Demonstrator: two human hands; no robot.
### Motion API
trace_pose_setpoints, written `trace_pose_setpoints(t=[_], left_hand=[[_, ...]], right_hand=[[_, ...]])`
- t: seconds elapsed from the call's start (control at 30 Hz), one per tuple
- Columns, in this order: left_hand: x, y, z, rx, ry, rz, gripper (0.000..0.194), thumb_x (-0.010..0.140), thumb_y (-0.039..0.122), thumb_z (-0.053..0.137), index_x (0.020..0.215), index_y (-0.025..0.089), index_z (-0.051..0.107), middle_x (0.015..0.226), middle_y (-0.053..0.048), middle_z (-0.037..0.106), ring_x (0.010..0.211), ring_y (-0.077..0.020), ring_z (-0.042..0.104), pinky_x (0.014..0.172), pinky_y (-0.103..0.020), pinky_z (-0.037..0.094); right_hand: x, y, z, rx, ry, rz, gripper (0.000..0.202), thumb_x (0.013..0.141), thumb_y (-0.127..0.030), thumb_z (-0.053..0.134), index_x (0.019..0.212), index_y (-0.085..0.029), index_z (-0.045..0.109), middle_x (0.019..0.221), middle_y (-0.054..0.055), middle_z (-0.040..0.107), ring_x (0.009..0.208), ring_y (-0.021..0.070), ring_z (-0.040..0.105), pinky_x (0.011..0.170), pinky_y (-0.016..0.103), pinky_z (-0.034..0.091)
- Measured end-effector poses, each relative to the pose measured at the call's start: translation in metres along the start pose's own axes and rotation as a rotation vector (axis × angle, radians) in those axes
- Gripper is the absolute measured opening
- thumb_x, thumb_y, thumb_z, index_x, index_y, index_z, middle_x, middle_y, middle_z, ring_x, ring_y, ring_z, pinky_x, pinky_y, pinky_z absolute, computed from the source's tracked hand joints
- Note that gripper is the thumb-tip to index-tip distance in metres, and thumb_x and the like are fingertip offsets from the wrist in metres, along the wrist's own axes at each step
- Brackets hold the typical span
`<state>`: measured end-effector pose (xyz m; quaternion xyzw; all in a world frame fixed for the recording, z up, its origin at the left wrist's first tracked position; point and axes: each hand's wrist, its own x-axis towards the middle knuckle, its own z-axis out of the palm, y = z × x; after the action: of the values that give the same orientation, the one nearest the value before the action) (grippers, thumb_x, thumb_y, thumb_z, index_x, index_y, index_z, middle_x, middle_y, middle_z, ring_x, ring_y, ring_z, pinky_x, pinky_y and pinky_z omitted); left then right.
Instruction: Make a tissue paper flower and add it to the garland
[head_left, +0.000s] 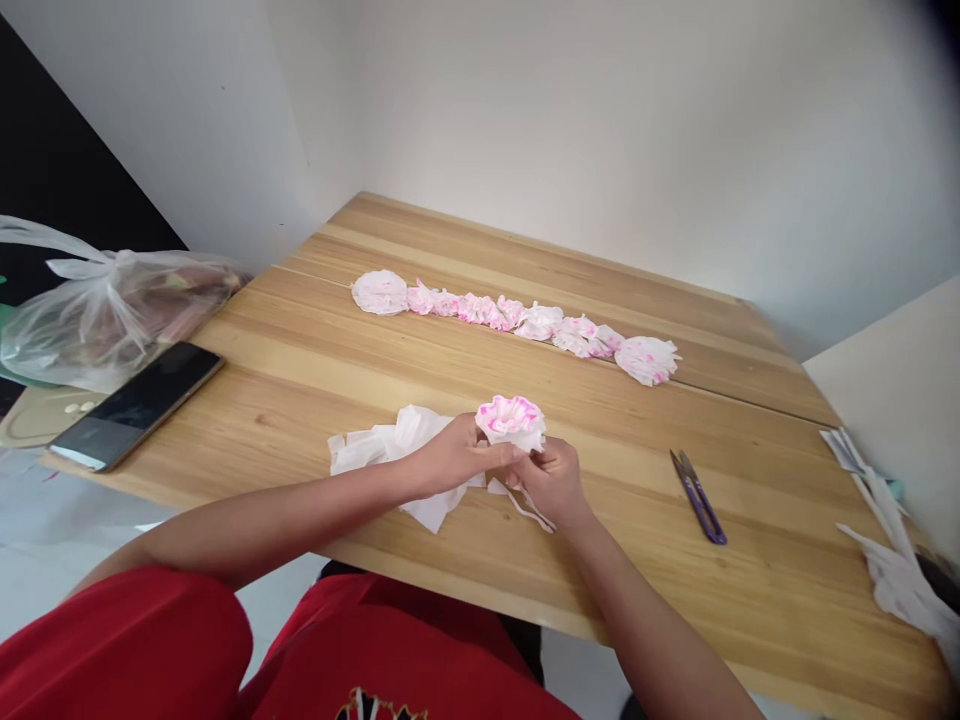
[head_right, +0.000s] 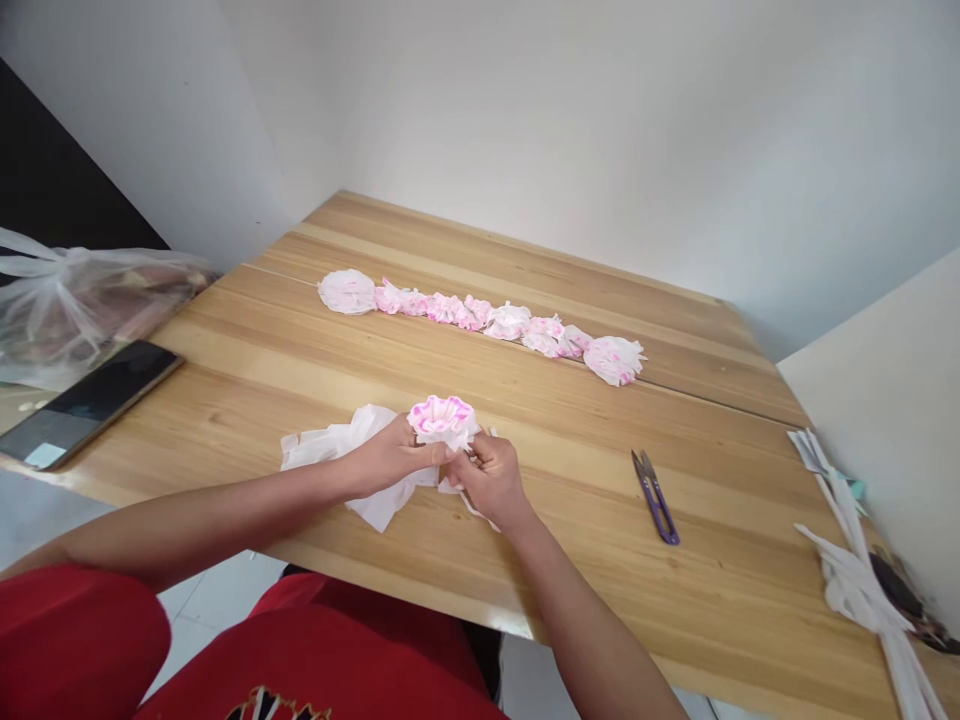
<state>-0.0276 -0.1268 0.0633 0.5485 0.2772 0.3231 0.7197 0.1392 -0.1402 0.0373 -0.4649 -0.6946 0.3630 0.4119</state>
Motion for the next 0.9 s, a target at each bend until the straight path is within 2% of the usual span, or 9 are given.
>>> trace_pose_setpoints(t=[0.17, 0.23, 0.3, 0.4, 0.5, 0.63, 0.7, 0.83, 0.9], left_hand=[[-0.006, 0.002, -0.004, 0.168, 0.098, 0.086, 0.033, 0.084, 0.045, 0.064, 0.079, 0.012, 0.064, 0.080, -0.006, 0.067, 0.075, -0.0158, 0.061, 0.070, -0.026, 0.048], [-0.006, 0.000, -0.005, 0.230, 0.123, 0.175, 0.032, 0.085, 0.044, 0.064, 0.085, 0.013, 0.066, 0.095, -0.009, 0.068, 0.087, -0.0184, 0.063, 0.079, -0.028, 0.049], [-0.006, -0.002, -0.006, 0.262, 0.108, 0.249, 0.032, 0.085, 0.045, 0.064, 0.080, 0.014, 0.067, 0.106, -0.011, 0.068, 0.101, -0.0210, 0.062, 0.090, -0.030, 0.047], [-0.005, -0.005, -0.008, 0.246, 0.081, 0.283, 0.033, 0.086, 0.044, 0.063, 0.072, 0.014, 0.068, 0.105, -0.011, 0.069, 0.106, -0.0215, 0.061, 0.095, -0.031, 0.046], [-0.004, -0.011, -0.009, 0.213, 0.087, 0.293, 0.029, 0.087, 0.041, 0.063, 0.081, 0.015, 0.072, 0.102, -0.010, 0.070, 0.103, -0.0210, 0.062, 0.093, -0.031, 0.047], [-0.004, -0.017, -0.009, 0.162, 0.123, 0.283, 0.030, 0.087, 0.042, 0.063, 0.081, 0.014, 0.072, 0.088, -0.008, 0.070, 0.085, -0.0182, 0.064, 0.077, -0.028, 0.050], [-0.005, -0.016, -0.009, 0.145, 0.121, 0.242, 0.031, 0.087, 0.043, 0.062, 0.080, 0.014, 0.071, 0.090, -0.008, 0.070, 0.081, -0.0171, 0.064, 0.075, -0.028, 0.050], [-0.004, -0.011, -0.009, 0.176, 0.111, 0.123, 0.028, 0.082, 0.040, 0.069, 0.093, 0.015, 0.070, 0.115, -0.009, 0.067, 0.100, -0.0210, 0.064, 0.090, -0.031, 0.049], [-0.002, -0.011, -0.009, 0.171, 0.128, 0.091, 0.038, 0.077, 0.037, 0.074, 0.106, 0.015, 0.066, 0.119, -0.010, 0.065, 0.107, -0.0222, 0.062, 0.096, -0.033, 0.047]], right_hand=[[0.000, 0.004, 0.000, -0.020, -0.032, -0.006, 0.040, 0.084, -0.032, 0.057, 0.046, -0.020, 0.055, 0.043, -0.003, 0.057, 0.040, 0.0090, 0.049, 0.045, 0.021, 0.037], [0.001, 0.006, 0.000, -0.026, -0.039, -0.023, 0.037, 0.082, -0.026, 0.056, 0.046, -0.020, 0.055, 0.044, -0.003, 0.058, 0.041, 0.0091, 0.050, 0.046, 0.021, 0.037], [0.001, 0.008, 0.000, -0.036, -0.051, -0.058, 0.034, 0.080, -0.022, 0.055, 0.046, -0.020, 0.055, 0.044, -0.003, 0.059, 0.041, 0.0091, 0.051, 0.046, 0.021, 0.037], [0.002, 0.008, -0.001, -0.080, -0.069, -0.154, 0.034, 0.080, -0.021, 0.055, 0.046, -0.020, 0.056, 0.044, -0.003, 0.059, 0.042, 0.0093, 0.052, 0.047, 0.022, 0.037], [0.001, 0.004, -0.002, -0.146, -0.066, -0.211, 0.039, 0.083, -0.024, 0.058, 0.045, -0.020, 0.056, 0.041, -0.003, 0.056, 0.040, 0.0088, 0.049, 0.048, 0.022, 0.037], [0.001, -0.001, -0.001, -0.097, -0.097, -0.138, 0.042, 0.086, -0.024, 0.057, 0.045, -0.020, 0.054, 0.038, -0.005, 0.052, 0.036, 0.0074, 0.045, 0.046, 0.021, 0.036], [0.001, -0.001, 0.001, -0.056, -0.110, -0.076, 0.043, 0.087, -0.026, 0.056, 0.045, -0.020, 0.053, 0.039, -0.004, 0.052, 0.035, 0.0075, 0.045, 0.044, 0.021, 0.035], [0.002, 0.004, 0.001, -0.026, 0.002, 0.052, 0.041, 0.084, -0.035, 0.059, 0.046, -0.020, 0.054, 0.043, -0.003, 0.056, 0.042, 0.0104, 0.051, 0.045, 0.022, 0.038], [0.002, 0.006, -0.001, -0.012, 0.058, 0.107, 0.042, 0.082, -0.040, 0.062, 0.047, -0.019, 0.055, 0.044, -0.002, 0.057, 0.043, 0.0111, 0.052, 0.046, 0.023, 0.039]])
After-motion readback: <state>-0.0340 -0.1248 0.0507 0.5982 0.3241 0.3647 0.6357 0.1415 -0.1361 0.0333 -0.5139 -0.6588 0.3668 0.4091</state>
